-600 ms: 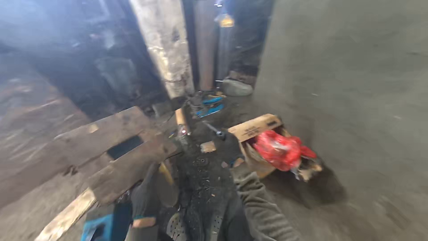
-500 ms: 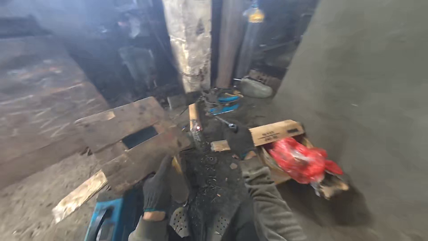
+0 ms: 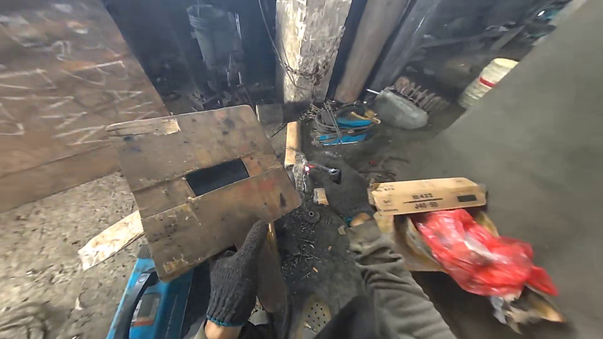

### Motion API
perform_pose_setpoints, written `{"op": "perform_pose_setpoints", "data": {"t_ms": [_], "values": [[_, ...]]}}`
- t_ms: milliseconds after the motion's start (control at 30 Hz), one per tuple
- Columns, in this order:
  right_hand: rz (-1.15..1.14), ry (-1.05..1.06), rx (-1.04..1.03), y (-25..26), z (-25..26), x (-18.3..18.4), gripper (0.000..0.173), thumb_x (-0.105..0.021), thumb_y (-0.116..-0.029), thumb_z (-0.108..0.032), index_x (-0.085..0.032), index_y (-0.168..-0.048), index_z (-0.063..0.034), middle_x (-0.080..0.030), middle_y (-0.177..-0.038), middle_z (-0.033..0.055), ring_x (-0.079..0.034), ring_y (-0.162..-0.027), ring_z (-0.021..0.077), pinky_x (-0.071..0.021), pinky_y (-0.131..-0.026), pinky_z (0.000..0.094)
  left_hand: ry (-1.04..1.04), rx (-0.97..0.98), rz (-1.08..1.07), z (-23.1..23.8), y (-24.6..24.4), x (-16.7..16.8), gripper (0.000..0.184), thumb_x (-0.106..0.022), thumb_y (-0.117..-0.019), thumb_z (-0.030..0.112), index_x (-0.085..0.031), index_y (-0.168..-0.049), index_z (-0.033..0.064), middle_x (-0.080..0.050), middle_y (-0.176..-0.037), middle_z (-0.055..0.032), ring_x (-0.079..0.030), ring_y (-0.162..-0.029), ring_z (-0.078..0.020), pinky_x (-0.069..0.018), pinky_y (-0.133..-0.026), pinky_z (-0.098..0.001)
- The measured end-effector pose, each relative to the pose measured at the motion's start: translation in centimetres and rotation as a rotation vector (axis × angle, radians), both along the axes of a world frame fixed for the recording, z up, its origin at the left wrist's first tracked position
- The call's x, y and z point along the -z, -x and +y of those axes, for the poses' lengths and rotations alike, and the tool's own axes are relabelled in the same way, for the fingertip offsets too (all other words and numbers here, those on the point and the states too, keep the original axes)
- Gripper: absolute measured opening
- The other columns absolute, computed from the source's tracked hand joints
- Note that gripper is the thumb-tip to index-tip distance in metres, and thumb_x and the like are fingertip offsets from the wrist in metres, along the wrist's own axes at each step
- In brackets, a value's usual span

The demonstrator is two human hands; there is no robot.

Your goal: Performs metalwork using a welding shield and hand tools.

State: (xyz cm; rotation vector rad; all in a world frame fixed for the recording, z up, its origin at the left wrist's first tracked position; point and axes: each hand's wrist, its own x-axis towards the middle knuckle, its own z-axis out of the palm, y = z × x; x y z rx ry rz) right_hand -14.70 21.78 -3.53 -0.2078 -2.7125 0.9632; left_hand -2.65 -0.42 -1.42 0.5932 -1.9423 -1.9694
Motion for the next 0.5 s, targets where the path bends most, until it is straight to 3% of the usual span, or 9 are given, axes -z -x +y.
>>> {"op": "perform_pose_setpoints", "data": {"t_ms": [100, 233, 367, 433, 500], "values": [[0.043, -0.016, -0.002, 0.1, -0.7, -0.8, 0.04, -0.067, -0.098, -0.047, -0.067, -0.129, -0.0213, -0.074, -0.096, 0.0136, -0.071, -0.082, 0.0322, -0.0565, -0.075, 0.0595, 0.007, 0.002, -0.059, 0.3, 0.0, -0.5, 0.036, -0.084, -0.0829, 0.026, -0.071, -0.109, 0.0049, -0.077, -0.094, -0.0018, -0.074, -0.088, -0.0107, -0.0635, -0.081, -0.0313], [-0.09, -0.015, -0.058, 1.2, -1.1, -0.2, 0.042, -0.061, -0.1017, -0.043, -0.065, -0.134, -0.0162, -0.073, -0.104, 0.0163, -0.071, -0.091, 0.0349, -0.0556, -0.082, 0.0611, 0.021, 0.049, -0.088, 0.3, -0.1, -0.6, 0.032, -0.081, -0.0851, 0.03, -0.073, -0.105, 0.0065, -0.076, -0.09, -0.0007, -0.074, -0.084, -0.011, -0.0636, -0.077, -0.032], [0.003, -0.023, -0.003, 1.7, -0.7, -0.4, 0.038, -0.063, -0.0993, -0.045, -0.068, -0.13, -0.0231, -0.075, -0.097, 0.0098, -0.072, -0.085, 0.029, -0.0575, -0.077, 0.0588, 0.045, 0.055, -0.103, 0.0, -0.3, -0.6, 0.032, -0.082, -0.0843, 0.031, -0.073, -0.105, 0.0082, -0.076, -0.088, 0.0003, -0.074, -0.083, -0.0094, -0.0635, -0.076, -0.0309], [-0.002, -0.023, 0.003, 2.0, -0.6, -0.6, 0.035, -0.064, -0.0993, -0.039, -0.068, -0.13, -0.0218, -0.075, -0.1, 0.0119, -0.072, -0.088, 0.0313, -0.0565, -0.079, 0.0607, 0.074, 0.062, -0.109, -0.1, -0.3, -0.5, 0.031, -0.082, -0.0852, 0.033, -0.074, -0.103, 0.0092, -0.076, -0.087, 0.0013, -0.073, -0.082, -0.0083, -0.0633, -0.076, -0.0306], [-0.055, -0.04, -0.002, 2.5, -0.7, 0.1, 0.037, -0.063, -0.1003, -0.044, -0.068, -0.129, -0.0211, -0.074, -0.102, 0.0137, -0.071, -0.091, 0.0342, -0.0555, -0.081, 0.0632, 0.106, 0.072, -0.17, 0.0, -0.4, -0.5, 0.031, -0.08, -0.0851, 0.039, -0.075, -0.098, 0.0113, -0.074, -0.082, 0.0024, -0.072, -0.076, -0.0086, -0.0625, -0.071, -0.0326]]}}
